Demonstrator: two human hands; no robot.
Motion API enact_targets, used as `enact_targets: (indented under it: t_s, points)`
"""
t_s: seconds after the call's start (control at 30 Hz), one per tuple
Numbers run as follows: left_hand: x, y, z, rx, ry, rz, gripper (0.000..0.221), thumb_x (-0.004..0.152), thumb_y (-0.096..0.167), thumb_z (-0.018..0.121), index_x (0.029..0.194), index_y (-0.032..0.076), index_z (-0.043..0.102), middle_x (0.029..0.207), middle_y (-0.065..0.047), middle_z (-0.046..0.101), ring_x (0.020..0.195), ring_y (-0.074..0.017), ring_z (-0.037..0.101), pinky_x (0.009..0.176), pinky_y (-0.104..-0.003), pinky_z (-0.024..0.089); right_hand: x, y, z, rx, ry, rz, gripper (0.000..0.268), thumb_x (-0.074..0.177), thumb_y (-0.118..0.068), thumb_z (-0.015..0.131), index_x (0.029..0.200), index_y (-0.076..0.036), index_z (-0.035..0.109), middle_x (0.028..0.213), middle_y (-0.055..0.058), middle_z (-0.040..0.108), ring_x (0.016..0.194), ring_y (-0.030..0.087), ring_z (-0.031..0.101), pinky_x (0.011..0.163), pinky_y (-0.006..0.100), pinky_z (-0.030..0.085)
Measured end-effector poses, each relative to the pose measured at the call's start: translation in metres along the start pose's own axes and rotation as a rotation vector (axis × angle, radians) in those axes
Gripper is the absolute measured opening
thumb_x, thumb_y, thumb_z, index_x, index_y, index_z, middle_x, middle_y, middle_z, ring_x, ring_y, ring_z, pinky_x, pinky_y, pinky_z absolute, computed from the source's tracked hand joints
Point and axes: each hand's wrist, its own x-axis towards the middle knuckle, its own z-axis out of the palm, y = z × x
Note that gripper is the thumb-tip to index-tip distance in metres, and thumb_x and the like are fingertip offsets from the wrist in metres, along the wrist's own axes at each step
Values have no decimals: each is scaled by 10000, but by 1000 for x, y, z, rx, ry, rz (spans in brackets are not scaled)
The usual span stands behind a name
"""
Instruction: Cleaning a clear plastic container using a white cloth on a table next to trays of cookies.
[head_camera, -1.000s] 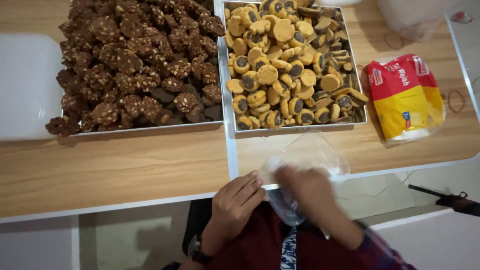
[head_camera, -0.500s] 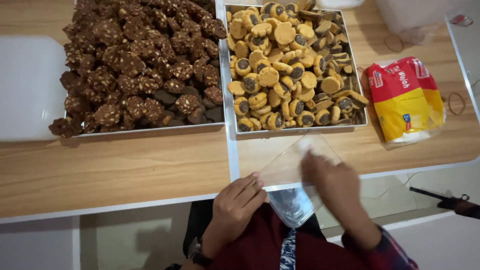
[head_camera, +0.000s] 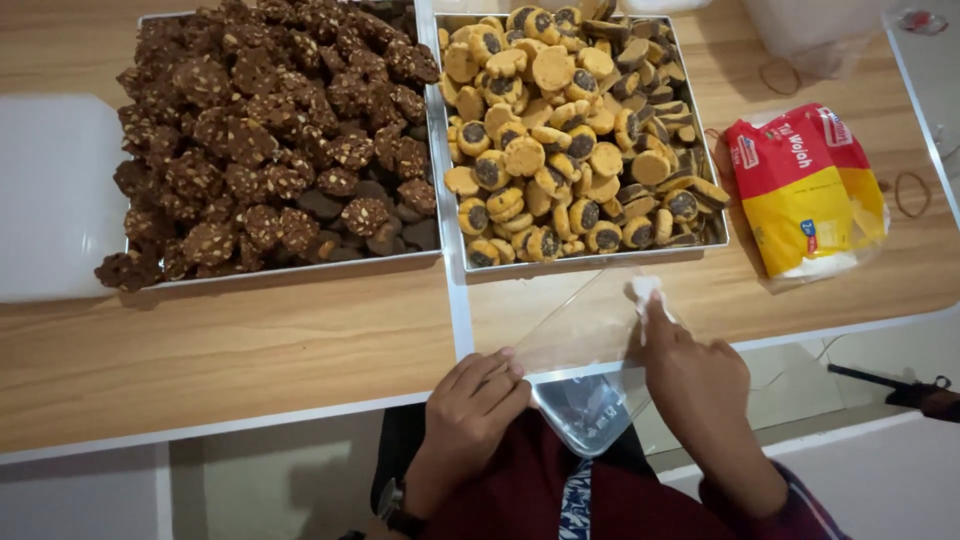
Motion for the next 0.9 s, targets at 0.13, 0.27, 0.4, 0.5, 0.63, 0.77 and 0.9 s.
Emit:
enact_targets:
  t_s: [0.13, 0.27, 0.4, 0.5, 0.63, 0.77, 0.9]
  points:
    - [1, 1, 0, -2, 5, 11, 104, 969, 25, 720, 868, 22, 700, 953, -129, 705, 989, -339, 727, 814, -441, 591, -22, 4, -8, -65, -50, -22, 684, 803, -136, 617, 1482, -87, 553, 618, -62, 652, 410, 162, 572, 481, 309, 422]
    - [-4, -1, 6, 19, -7, 8, 119, 929, 115, 816, 887, 51, 724, 961, -92, 713, 1011, -314, 732, 839, -454, 613, -20, -19, -11, 157, -134, -248, 644, 860, -243, 605, 1475, -88, 492, 775, -12, 694, 603, 225, 669, 547, 404, 483]
    - [-2, -1, 6, -7, -30, 18, 81, 979, 101, 725, 930, 36, 730, 1009, -117, 719, 1009, -341, 723, 894, -483, 605, -3, -43, -37, 401, 124, -418, 547, 952, -272, 626, 1468, -120, 533, 746, -64, 624, 626, 180, 636, 556, 360, 442]
    - [-1, 2, 6, -3, -40, -5, 120, 917, 80, 823, 887, 40, 714, 913, -84, 691, 995, -313, 724, 868, -459, 613, 12, -26, -32, 343, -124, -317, 695, 823, -245, 658, 1497, -243, 489, 699, -46, 676, 628, 238, 669, 576, 419, 479]
    - [-2, 1, 9, 0, -22, -6, 104, 908, 51, 818, 895, 39, 715, 927, -85, 707, 988, -311, 723, 852, -460, 618, 14, -2, -4, 194, -98, -40, 540, 935, -142, 601, 1473, -129, 560, 550, -66, 635, 431, 140, 527, 553, 347, 336]
    - [-1, 2, 10, 11, -36, -25, 113, 891, 65, 838, 875, 45, 728, 936, -66, 719, 988, -309, 722, 863, -468, 616, -2, -29, -11, 288, 96, -242, 496, 988, -290, 586, 1437, -83, 549, 596, -44, 636, 490, 199, 574, 567, 418, 364]
    - [-3, 3, 12, 53, -62, -24, 100, 927, 117, 799, 856, 79, 739, 946, -48, 735, 1010, -289, 731, 906, -454, 606, 8, -11, -6, 187, 53, -215, 599, 854, -191, 639, 1450, -183, 575, 521, -101, 554, 452, 152, 543, 587, 398, 369]
